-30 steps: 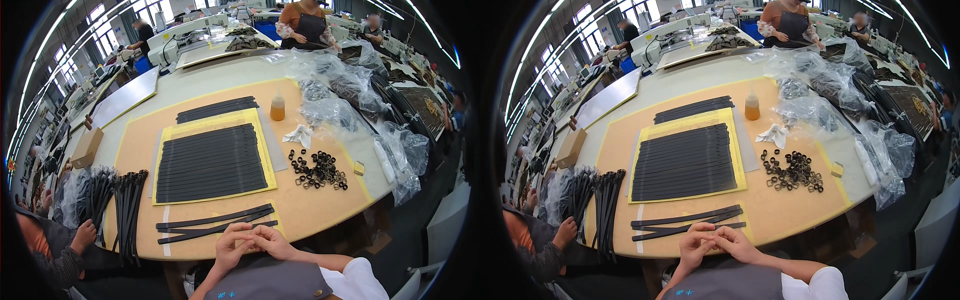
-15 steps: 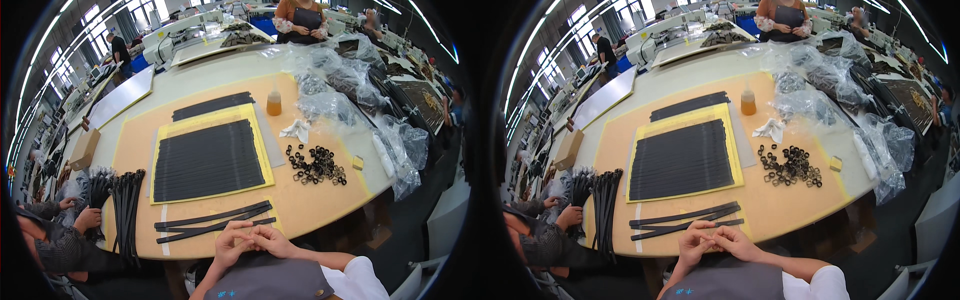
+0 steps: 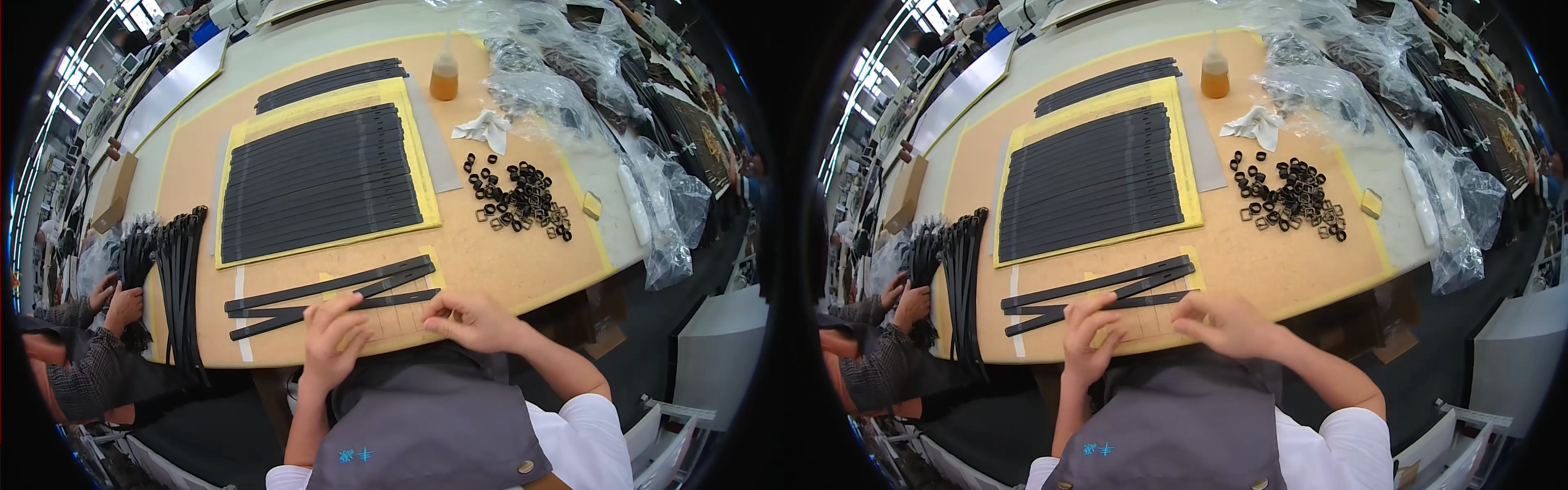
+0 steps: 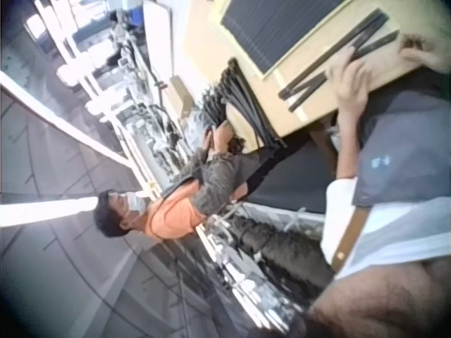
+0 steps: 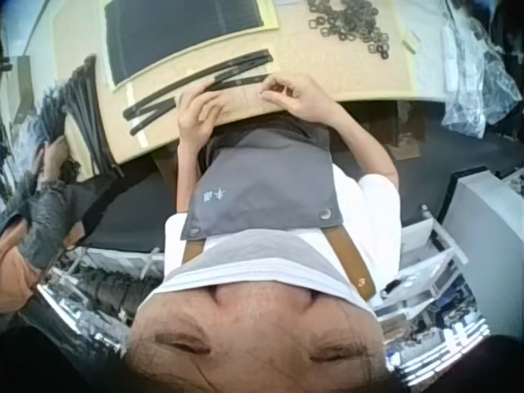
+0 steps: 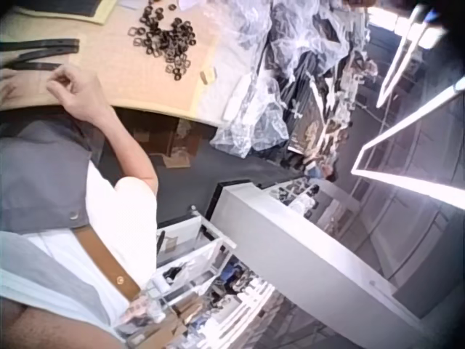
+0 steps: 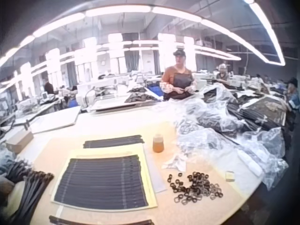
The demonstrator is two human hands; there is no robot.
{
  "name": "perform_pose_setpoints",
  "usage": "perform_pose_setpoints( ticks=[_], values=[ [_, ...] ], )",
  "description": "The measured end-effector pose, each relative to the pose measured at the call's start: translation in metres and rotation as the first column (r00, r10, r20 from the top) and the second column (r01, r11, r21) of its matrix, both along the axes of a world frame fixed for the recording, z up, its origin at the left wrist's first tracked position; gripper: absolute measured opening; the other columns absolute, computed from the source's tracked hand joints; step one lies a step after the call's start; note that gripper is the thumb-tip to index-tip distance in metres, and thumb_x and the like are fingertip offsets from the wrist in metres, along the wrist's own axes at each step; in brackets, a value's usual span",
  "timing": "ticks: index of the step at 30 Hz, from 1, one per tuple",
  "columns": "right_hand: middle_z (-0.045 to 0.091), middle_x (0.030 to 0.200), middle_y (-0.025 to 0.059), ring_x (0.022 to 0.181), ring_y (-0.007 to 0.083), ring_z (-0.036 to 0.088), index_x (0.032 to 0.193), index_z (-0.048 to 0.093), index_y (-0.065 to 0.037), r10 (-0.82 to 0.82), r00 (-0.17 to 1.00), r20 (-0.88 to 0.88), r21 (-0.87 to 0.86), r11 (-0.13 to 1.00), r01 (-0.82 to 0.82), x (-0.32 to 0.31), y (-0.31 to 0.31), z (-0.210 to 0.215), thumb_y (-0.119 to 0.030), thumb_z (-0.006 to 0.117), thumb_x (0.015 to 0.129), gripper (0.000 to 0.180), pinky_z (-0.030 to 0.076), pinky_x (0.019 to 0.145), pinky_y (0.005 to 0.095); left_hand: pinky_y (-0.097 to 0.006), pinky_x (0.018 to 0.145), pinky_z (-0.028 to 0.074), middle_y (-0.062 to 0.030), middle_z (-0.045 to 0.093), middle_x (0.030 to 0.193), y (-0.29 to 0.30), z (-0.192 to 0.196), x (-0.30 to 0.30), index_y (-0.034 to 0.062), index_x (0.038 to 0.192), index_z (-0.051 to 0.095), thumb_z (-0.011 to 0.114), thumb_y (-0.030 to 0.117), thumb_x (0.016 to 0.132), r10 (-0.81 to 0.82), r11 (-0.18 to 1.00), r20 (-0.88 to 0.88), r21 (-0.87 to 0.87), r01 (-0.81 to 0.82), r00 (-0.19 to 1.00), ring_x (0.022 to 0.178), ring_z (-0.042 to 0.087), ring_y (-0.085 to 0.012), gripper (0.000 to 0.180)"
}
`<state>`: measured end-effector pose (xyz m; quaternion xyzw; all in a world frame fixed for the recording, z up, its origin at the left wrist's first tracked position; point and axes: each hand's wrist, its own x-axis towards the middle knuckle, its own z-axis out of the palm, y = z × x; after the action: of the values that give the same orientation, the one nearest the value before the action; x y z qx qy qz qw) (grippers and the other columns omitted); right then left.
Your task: The person assembles black straps by inserting small black plastic buckles into the ends of the straps. They work at a table in a factory setting, handling the components one at a time and stacking the finished straps on a yellow mat.
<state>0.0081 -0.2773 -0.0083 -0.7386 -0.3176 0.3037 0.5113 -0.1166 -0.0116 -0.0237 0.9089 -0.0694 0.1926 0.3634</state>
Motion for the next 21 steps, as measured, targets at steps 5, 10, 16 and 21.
perform_pose_setpoints(
  ticks=[5,10,16,21],
  values=[
    [0.074,0.083,0.0098,0.07,0.0173,0.068,0.102,0.072,-0.002,-0.3,0.849,0.435,-0.077,0.927,0.367,0.128,-0.015,0.025,-0.013,0.072,0.095,0.013,0.054,0.068,0.031,-0.048,0.121,0.028,-0.0145,0.048,0.16,0.041,-0.005,-0.009,0.0048,0.15,0.051,0.074,0.022,0.094,0.255,0.925,-0.152,0.328,-0.195,0.955,0.152,0.038,-0.0345,0.062],
    [0.071,0.106,0.0132,0.095,0.0287,0.069,0.108,0.073,-0.003,-0.111,0.777,0.62,-0.228,0.922,0.313,0.234,-0.004,-0.018,-0.008,0.07,0.093,0.017,0.055,0.086,0.0396,-0.052,0.128,0.017,-0.0077,0.032,0.17,0.054,-0.023,-0.003,0.0127,0.161,0.038,0.055,0.049,0.103,0.348,0.835,-0.358,0.539,-0.113,0.867,0.159,0.023,-0.0305,0.07],
    [0.069,0.111,0.013,0.105,0.0315,0.067,0.104,0.071,-0.002,0.095,0.75,0.654,-0.417,0.873,0.253,0.255,0.006,-0.022,-0.003,0.067,0.088,0.017,0.054,0.092,0.0405,-0.052,0.129,0.014,-0.0028,0.032,0.171,0.067,-0.023,0.005,0.0172,0.162,0.038,0.054,0.053,0.103,0.327,0.84,-0.361,0.534,-0.094,0.873,0.159,0.022,-0.0302,0.071],
    [0.072,0.097,0.0082,0.086,0.0157,0.067,0.106,0.072,0.0,-0.169,0.845,0.506,-0.207,0.928,0.31,0.209,0.008,0.005,-0.003,0.07,0.088,0.018,0.056,0.08,0.0296,-0.048,0.124,0.022,-0.0062,0.045,0.162,0.049,-0.008,0.023,0.0132,0.153,0.051,0.067,0.032,0.099,0.181,0.926,-0.306,0.374,-0.057,0.935,0.155,0.03,-0.0319,0.059]
  ],
)
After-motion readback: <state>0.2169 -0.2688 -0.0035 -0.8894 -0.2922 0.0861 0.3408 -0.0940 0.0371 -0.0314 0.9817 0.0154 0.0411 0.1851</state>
